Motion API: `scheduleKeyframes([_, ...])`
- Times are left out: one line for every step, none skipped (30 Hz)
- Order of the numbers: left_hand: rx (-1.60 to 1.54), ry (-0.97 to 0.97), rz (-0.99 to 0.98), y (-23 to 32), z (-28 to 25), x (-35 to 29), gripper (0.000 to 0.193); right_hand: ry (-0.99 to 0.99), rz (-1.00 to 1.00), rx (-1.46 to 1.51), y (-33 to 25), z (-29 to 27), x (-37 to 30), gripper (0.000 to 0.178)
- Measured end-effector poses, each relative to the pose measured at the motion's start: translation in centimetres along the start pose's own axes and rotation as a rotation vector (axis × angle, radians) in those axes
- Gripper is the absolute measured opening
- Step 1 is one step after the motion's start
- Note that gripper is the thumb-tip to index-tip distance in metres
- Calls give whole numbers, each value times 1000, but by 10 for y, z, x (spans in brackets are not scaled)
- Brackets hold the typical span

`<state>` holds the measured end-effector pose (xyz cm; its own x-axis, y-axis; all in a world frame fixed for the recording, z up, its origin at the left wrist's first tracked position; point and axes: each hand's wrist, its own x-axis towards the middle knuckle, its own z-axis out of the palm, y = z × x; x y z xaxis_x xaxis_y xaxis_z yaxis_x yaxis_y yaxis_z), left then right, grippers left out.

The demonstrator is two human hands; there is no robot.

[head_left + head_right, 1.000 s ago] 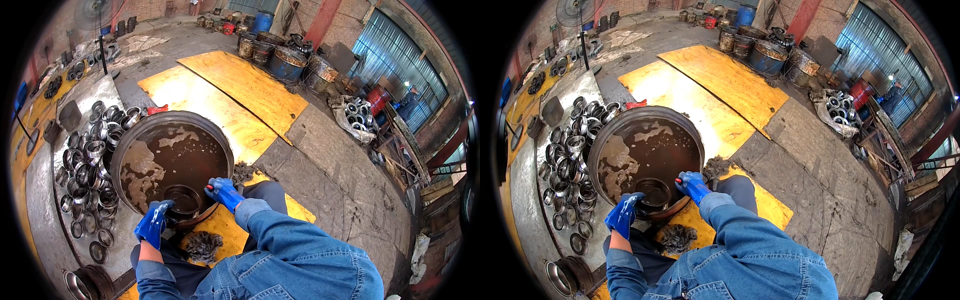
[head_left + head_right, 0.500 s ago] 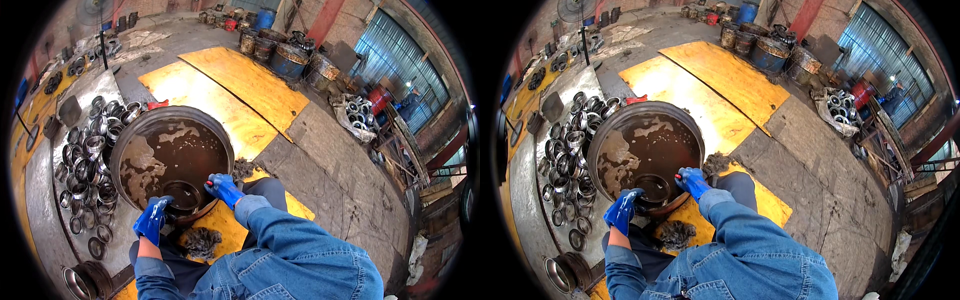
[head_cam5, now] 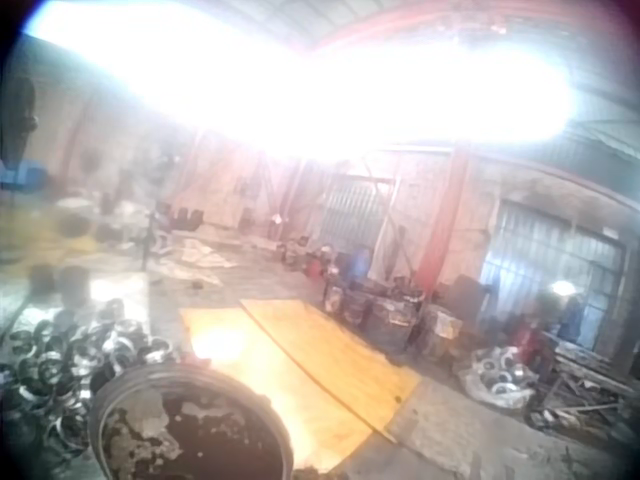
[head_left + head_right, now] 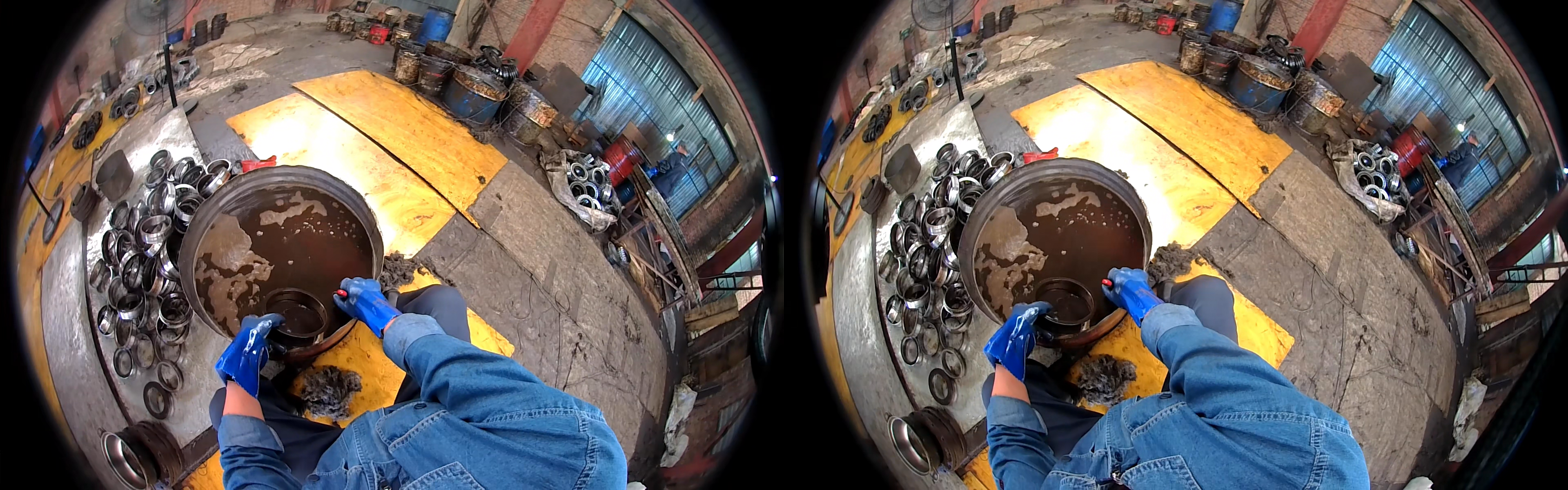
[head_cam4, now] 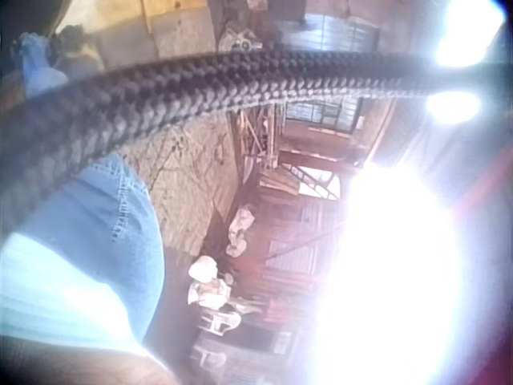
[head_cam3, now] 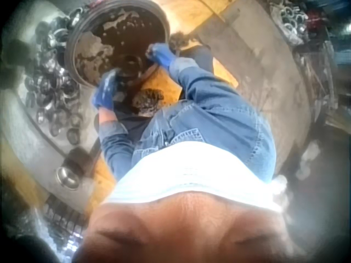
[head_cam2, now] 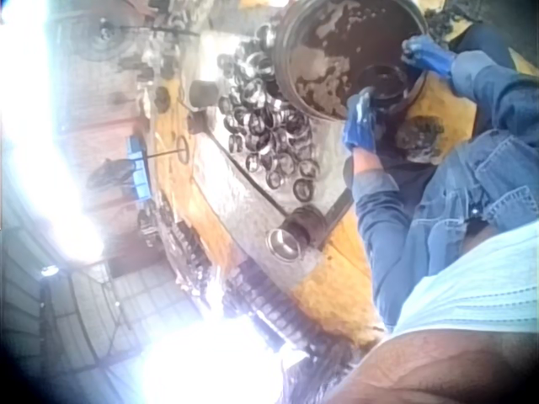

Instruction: The person sits on the floor and cleans metal rings one by one using a red-handled brush and a dark liquid in a basin. They scrub each ring thoroughly and place it aside after cleaning.

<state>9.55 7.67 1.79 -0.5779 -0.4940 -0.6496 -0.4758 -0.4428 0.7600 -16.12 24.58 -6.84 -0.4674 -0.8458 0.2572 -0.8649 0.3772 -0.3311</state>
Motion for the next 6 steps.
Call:
scheduleKeyframes([-4,6,0,1,1,-1,32,-14,0,-4,1,0,1,30])
scheduleKeyframes([-9,14,0,2,1,-2,32,-16,-3,-4,2,1,1,30])
scheduleKeyframes([-13,20,0,2,2,-3,32,-19,-5,-5,2,1,1,30])
scheduleKeyframes([-17,25,0,3,3,-5,32,-12,-9,-2,3,1,0,30])
scheduleKeyframes([-22,32,0,3,4,-7,32,-5,-13,1,2,1,0,30])
scheduleKeyframes([-22,32,-2,2,4,-7,32,-26,1,-7,2,1,-1,30])
